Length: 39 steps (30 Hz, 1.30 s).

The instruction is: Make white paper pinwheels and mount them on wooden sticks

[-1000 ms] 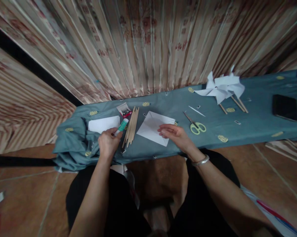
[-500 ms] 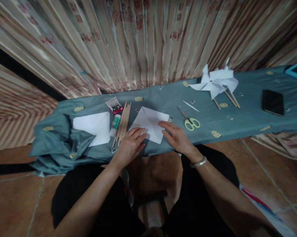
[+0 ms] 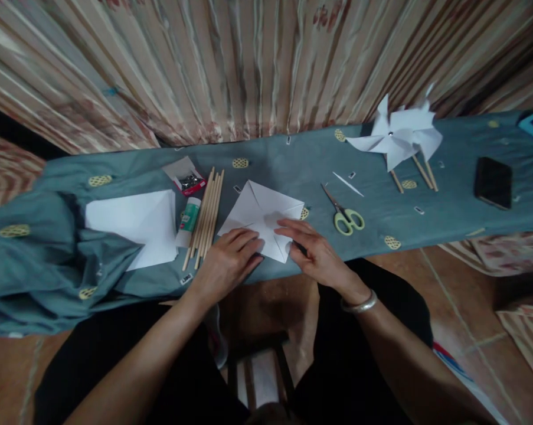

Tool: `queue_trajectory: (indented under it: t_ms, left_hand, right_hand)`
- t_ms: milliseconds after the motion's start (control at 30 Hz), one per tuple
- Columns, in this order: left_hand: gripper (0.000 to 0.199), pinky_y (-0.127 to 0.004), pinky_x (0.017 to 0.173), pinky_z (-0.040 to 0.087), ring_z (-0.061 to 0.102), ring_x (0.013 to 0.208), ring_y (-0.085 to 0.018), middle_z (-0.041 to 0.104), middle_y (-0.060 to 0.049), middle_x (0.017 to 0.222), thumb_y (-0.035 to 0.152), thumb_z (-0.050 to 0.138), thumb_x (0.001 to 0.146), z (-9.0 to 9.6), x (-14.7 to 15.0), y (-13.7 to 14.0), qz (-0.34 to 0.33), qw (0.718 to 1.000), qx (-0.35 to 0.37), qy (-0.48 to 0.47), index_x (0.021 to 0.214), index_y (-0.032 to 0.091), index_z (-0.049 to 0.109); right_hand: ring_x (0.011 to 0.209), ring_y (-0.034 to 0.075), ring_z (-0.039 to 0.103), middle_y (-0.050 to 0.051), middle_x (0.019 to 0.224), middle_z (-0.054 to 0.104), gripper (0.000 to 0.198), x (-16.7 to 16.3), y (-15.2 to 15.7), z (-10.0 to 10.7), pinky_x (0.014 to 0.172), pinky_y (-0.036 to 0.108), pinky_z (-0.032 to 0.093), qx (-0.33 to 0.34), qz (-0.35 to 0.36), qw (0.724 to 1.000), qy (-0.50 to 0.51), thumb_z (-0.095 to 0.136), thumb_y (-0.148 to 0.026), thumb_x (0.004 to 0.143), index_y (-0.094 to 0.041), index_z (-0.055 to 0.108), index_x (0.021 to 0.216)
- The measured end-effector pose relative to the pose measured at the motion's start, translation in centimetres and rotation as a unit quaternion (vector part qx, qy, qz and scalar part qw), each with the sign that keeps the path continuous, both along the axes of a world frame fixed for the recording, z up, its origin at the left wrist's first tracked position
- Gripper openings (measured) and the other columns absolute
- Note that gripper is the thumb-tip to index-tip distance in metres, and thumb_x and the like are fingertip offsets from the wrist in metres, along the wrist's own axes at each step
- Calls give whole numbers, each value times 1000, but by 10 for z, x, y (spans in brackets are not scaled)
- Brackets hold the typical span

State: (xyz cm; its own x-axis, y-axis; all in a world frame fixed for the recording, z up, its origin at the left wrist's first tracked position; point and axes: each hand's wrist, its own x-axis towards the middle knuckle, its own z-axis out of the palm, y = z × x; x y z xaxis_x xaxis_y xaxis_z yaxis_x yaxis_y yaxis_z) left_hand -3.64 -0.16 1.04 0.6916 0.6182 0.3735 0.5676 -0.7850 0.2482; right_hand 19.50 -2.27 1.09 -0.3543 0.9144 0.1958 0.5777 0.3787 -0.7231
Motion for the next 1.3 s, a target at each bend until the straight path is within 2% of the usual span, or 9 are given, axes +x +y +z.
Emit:
queue_trajectory:
  t_ms: [100,300,400,500,633,733,867,1100,1300]
  left_hand:
    - [24,-42,89,55,63,105,-26,68,-14,114,24,60,90,2,3,1,5,1000,-5,-6,111,13,63]
    - [18,-38,87,56,64,98,-21,71,-10,103,17,53,93,0,6,3,-12,999,0,-39,106,14,65]
    - [17,-36,84,57,64,96,-21,71,-11,101,17,53,93,-1,6,3,1,997,-31,-73,104,12,66]
    - [17,-36,84,56,63,95,-20,71,-10,100,18,52,94,0,7,5,15,993,-76,-92,101,13,66]
    - [16,-35,82,56,64,92,-20,71,-9,98,18,52,94,3,10,5,33,989,-99,-106,98,14,67]
    - [18,-35,83,57,65,92,-20,71,-10,99,19,53,94,2,11,4,65,987,-99,-112,106,13,64]
    - [26,-34,82,57,67,92,-19,70,-9,101,21,52,95,-1,11,2,80,983,-113,-120,119,16,59]
    - [22,-32,80,58,66,92,-18,70,-9,100,18,52,94,-6,9,2,49,983,-109,-140,112,18,65]
    - [20,-32,80,58,67,90,-18,71,-9,99,17,53,94,-6,10,3,57,983,-106,-139,107,15,67]
  right_hand:
    - [133,21,49,11,138,58,49,1,1,1,113,47,38,-21,-5,1000,17,46,-4,82,-22,62,124]
    - [133,20,50,8,138,58,49,3,3,1,114,45,36,-58,-12,997,56,46,-3,80,-24,64,122]
    - [133,20,50,8,138,58,41,2,3,3,115,44,36,-78,-21,993,84,52,-8,84,-24,64,120]
    - [130,22,52,8,134,61,26,-5,4,4,113,43,37,-87,-60,988,111,62,-21,86,-26,68,111]
    - [124,24,56,7,129,64,7,-17,10,2,110,44,41,-79,-110,981,136,66,-27,86,-25,71,90]
    - [123,23,58,7,128,65,3,-24,15,-1,109,44,42,-66,-136,979,137,67,-25,85,-24,70,84]
    - [121,24,58,8,127,65,4,-30,17,-2,106,45,44,-45,-154,982,98,66,-24,85,-24,70,85]
    - [121,24,58,8,126,65,15,-35,15,2,107,45,45,-15,-164,985,55,64,-25,86,-24,69,100]
    - [122,24,57,8,127,64,12,-34,12,3,106,45,45,3,-161,986,42,61,-21,88,-24,68,97]
